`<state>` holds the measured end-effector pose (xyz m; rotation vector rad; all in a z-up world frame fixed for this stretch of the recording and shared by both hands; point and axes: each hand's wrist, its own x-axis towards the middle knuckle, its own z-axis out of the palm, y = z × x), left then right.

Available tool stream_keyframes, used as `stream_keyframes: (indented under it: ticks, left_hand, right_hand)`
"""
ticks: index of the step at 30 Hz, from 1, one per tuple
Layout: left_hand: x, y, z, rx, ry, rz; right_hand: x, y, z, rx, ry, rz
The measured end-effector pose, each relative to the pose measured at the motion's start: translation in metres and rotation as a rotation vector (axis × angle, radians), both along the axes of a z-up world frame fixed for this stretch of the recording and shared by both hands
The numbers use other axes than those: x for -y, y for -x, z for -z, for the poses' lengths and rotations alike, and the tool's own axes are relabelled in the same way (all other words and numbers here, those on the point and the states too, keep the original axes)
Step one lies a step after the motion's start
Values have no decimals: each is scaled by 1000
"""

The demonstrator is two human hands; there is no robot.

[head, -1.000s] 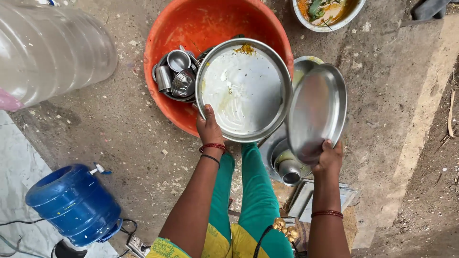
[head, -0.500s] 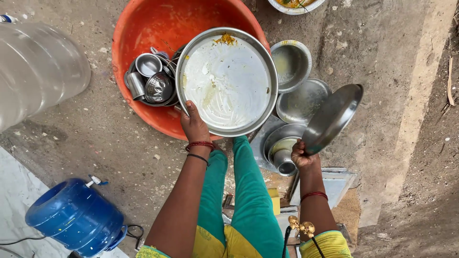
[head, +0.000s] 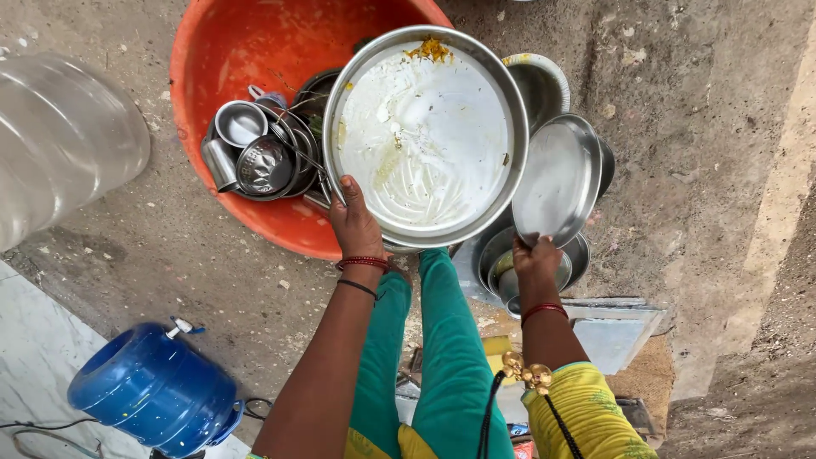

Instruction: The recorder and another person clear food scraps from metal dishes and organize them in a tub.

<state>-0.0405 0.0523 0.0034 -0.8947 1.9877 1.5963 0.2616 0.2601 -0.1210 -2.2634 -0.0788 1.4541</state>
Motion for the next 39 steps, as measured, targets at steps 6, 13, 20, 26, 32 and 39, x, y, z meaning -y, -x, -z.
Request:
stream_keyframes:
  ticks: [6, 13, 20, 26, 32, 39]
  left_hand:
    - [-2, -16, 29, 198, 57, 19]
    - [-20, 19, 5, -84, -54, 245]
    - [-25, 56, -10, -64, 33, 406]
    - [-48, 118, -57, -194, -95, 543]
    - [-73, 184, -93, -218, 11, 811]
    - [-79, 227, -66, -506, -48, 714]
  right_hand:
    - [35, -88, 151, -279, 349, -191]
    - [-14, 47, -6, 211, 401, -551]
    - [-45, 264, -192, 57, -1208, -2315]
    - [-44, 368, -191, -621, -1572, -2929]
    - [-93, 448, -184, -643, -1758, -3048]
    - [-167, 466, -174, 8, -1748, -2837]
